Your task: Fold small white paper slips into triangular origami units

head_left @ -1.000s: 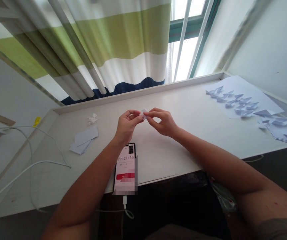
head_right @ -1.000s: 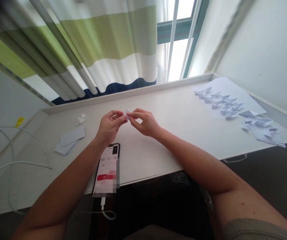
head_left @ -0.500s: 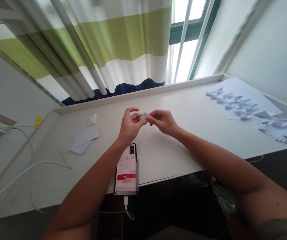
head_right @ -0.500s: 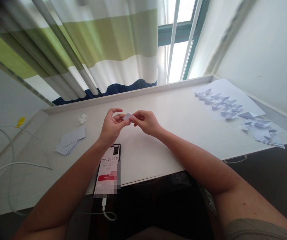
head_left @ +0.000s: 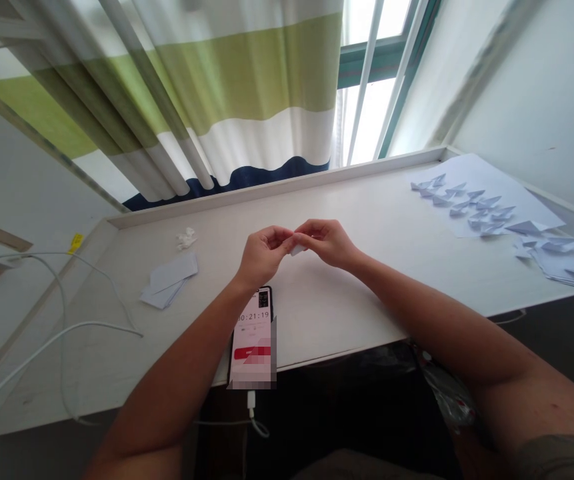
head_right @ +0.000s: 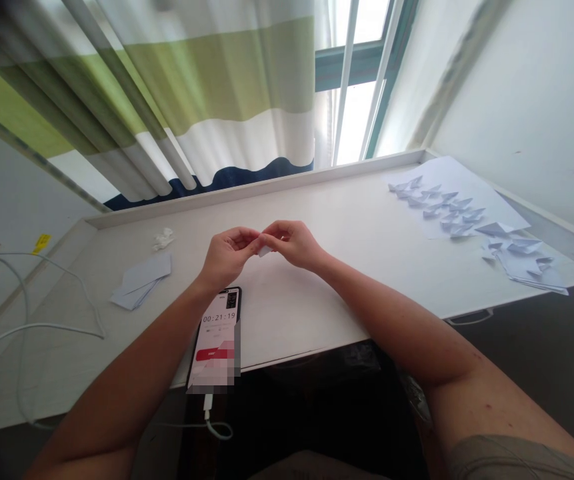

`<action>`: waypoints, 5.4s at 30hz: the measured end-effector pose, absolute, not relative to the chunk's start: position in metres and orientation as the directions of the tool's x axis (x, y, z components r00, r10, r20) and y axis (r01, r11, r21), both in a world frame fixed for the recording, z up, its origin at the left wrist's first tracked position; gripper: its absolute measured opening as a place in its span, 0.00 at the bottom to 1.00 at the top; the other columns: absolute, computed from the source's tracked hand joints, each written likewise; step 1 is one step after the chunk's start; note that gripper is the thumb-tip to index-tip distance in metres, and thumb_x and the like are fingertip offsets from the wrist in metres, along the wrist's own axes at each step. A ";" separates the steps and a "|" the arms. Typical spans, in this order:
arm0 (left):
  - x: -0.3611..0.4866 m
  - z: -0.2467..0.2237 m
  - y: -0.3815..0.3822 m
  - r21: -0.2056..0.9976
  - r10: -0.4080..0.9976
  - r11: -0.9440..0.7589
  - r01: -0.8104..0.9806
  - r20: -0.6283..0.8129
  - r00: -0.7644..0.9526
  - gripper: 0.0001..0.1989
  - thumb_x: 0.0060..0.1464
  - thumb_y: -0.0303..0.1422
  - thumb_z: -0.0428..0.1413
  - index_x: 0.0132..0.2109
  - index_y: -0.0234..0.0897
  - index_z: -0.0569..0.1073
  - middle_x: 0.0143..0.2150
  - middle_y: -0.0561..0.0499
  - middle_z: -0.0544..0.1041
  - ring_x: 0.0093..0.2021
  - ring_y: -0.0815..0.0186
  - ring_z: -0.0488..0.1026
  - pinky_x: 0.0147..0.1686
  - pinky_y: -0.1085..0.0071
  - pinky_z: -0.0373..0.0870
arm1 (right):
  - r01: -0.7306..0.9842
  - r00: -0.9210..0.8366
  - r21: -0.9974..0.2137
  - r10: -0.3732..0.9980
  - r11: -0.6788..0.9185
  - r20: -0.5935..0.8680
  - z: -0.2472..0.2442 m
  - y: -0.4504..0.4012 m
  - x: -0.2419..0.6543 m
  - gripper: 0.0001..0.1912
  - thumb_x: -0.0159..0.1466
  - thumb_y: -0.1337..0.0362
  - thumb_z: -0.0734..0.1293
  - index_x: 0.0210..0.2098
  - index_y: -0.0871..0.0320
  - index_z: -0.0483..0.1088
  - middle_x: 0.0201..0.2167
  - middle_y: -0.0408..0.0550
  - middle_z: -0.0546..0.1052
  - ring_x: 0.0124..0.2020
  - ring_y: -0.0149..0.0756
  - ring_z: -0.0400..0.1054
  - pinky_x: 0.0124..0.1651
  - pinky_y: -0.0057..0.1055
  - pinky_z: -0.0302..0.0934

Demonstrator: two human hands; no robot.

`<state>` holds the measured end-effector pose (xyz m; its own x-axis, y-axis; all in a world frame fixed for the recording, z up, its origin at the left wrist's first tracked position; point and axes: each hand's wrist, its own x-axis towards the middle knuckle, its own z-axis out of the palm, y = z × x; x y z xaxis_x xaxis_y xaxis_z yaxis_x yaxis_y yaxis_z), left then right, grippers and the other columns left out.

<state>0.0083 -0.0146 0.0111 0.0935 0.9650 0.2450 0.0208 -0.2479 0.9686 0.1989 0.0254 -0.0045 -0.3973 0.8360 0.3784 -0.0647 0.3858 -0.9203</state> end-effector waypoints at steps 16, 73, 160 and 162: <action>0.004 0.019 -0.018 0.988 0.956 -0.130 0.079 0.104 0.273 0.20 0.53 0.47 0.75 0.40 0.33 0.85 0.35 0.42 0.87 0.34 0.60 0.84 0.38 0.65 0.79 | -0.040 -0.375 -0.909 0.837 0.414 0.398 -0.003 0.028 0.200 0.28 0.69 0.38 0.72 0.29 0.58 0.77 0.25 0.45 0.78 0.28 0.33 0.72 0.33 0.33 0.70; 0.005 0.010 -0.012 0.986 0.969 -0.037 -0.162 0.074 0.234 0.22 0.60 0.45 0.72 0.49 0.39 0.73 0.45 0.45 0.88 0.44 0.56 0.88 0.50 0.56 0.82 | 0.125 -0.341 -0.674 0.669 0.728 0.660 -0.007 0.029 0.205 0.14 0.76 0.51 0.69 0.40 0.53 0.76 0.42 0.49 0.84 0.42 0.39 0.78 0.44 0.41 0.79; -0.006 0.014 -0.007 0.996 0.983 -0.089 0.013 0.086 0.161 0.21 0.57 0.51 0.71 0.37 0.36 0.85 0.28 0.47 0.81 0.27 0.65 0.77 0.32 0.66 0.76 | 0.204 -0.613 -0.437 0.463 0.876 0.640 -0.003 0.033 0.220 0.23 0.72 0.69 0.66 0.62 0.45 0.80 0.51 0.52 0.78 0.52 0.44 0.74 0.52 0.43 0.73; -0.008 0.017 -0.007 0.997 0.975 -0.073 0.000 0.072 0.210 0.21 0.56 0.52 0.72 0.37 0.36 0.85 0.25 0.50 0.78 0.25 0.67 0.73 0.30 0.67 0.74 | 0.153 -0.628 -0.473 0.455 0.868 0.631 -0.003 0.036 0.222 0.20 0.75 0.67 0.67 0.61 0.45 0.81 0.52 0.52 0.77 0.51 0.43 0.74 0.51 0.42 0.74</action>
